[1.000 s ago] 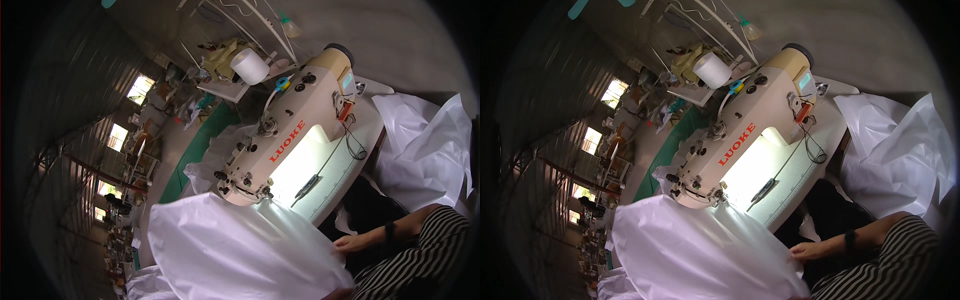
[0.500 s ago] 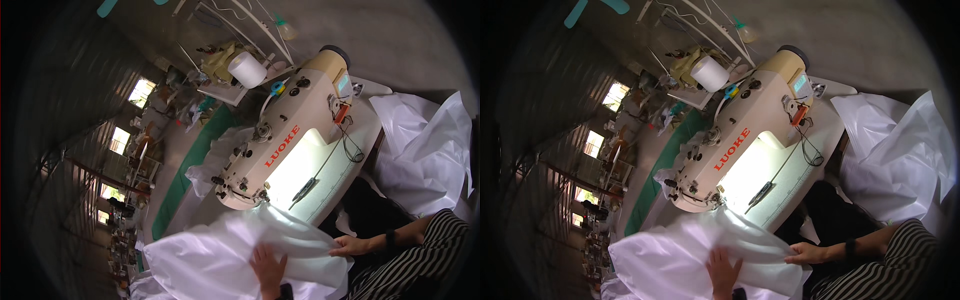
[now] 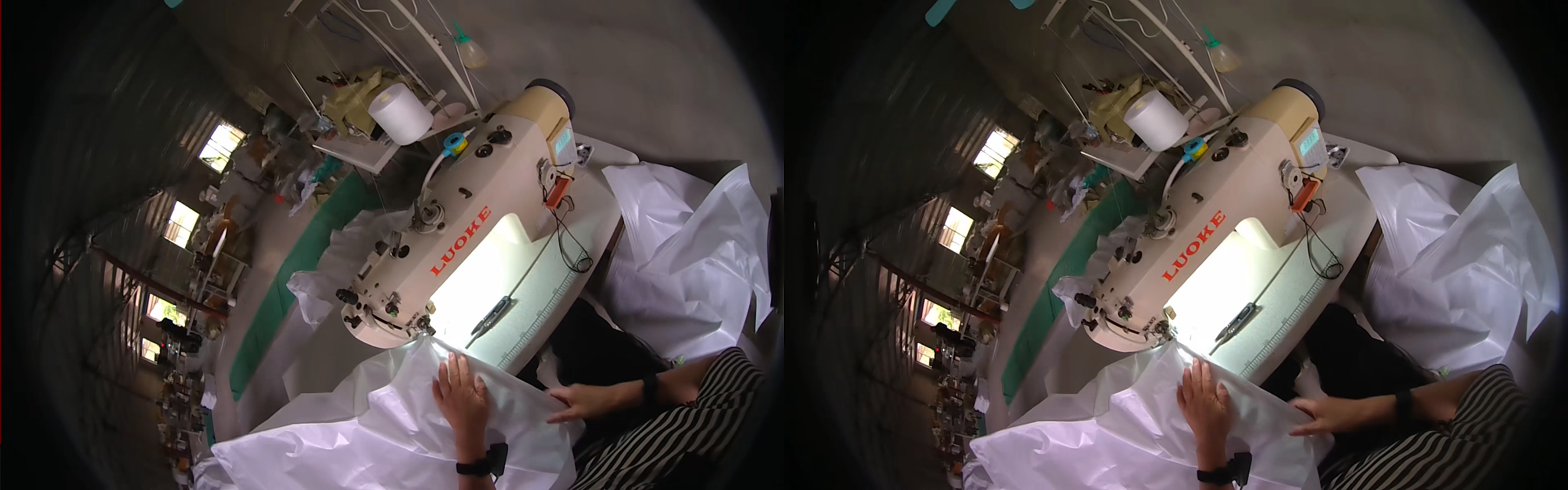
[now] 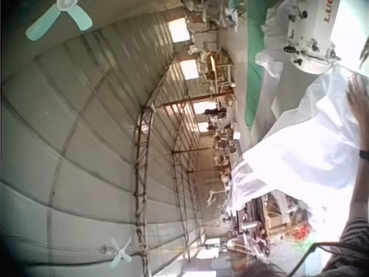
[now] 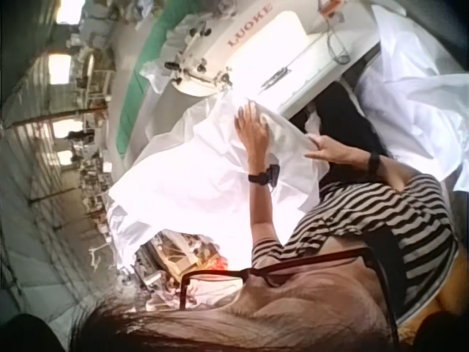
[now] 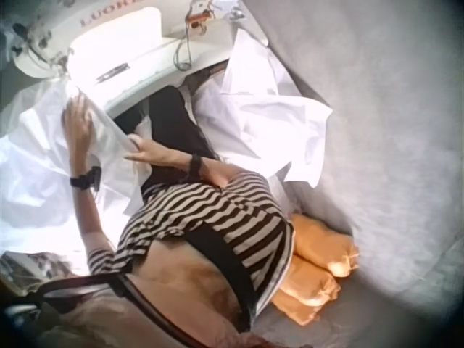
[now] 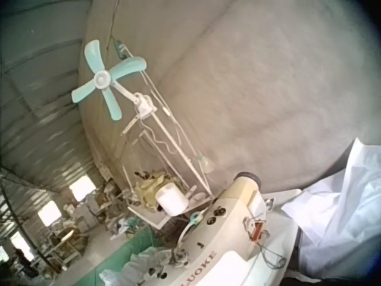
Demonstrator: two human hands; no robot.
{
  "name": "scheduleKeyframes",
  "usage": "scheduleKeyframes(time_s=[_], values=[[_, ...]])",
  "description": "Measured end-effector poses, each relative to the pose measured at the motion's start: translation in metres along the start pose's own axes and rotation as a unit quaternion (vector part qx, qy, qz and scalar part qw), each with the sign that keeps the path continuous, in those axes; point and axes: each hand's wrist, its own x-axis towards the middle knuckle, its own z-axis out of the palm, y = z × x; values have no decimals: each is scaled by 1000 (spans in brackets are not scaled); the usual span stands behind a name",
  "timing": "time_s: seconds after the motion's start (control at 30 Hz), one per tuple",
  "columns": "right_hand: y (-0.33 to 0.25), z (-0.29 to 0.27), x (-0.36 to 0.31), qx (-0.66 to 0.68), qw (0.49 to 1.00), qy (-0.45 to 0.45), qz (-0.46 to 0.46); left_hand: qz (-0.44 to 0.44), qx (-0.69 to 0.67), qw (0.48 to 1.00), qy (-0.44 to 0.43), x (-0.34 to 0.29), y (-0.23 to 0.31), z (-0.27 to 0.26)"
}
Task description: Sewing large white plastic sheets using an industrial sewing machine in a manufacturing facility.
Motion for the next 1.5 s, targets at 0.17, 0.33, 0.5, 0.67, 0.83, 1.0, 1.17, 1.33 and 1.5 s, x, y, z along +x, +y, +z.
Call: scheduleKeyframes(time_s=[0.17,0.33,0.5,0.67,0.83,1.0,1.17,1.33,1.5], values=[[-23,-6,35,-141,978,126,-87,38,3,999,-5,18,12,-10],[-14,12,35,-534,829,105,-131,34,-91,993,-63,32,-13,-20],[-53,-19,54,-489,834,176,-186,66,-119,991,-17,37,-3,-11],[-37,-8,137,-565,755,283,-176,70,-120,990,23,32,-13,-11],[-45,-1,139,-493,841,213,-71,91,-118,989,-2,49,-32,-16],[-49,1,143,-461,858,194,-115,46,-135,990,16,49,-31,-7],[-30,16,154,-629,739,187,-152,74,-137,987,35,53,-34,-6],[-27,18,158,-597,767,180,-150,132,-116,983,59,49,-39,-15],[-39,3,149,-455,869,148,-129,99,-169,979,48,60,-48,-5]])
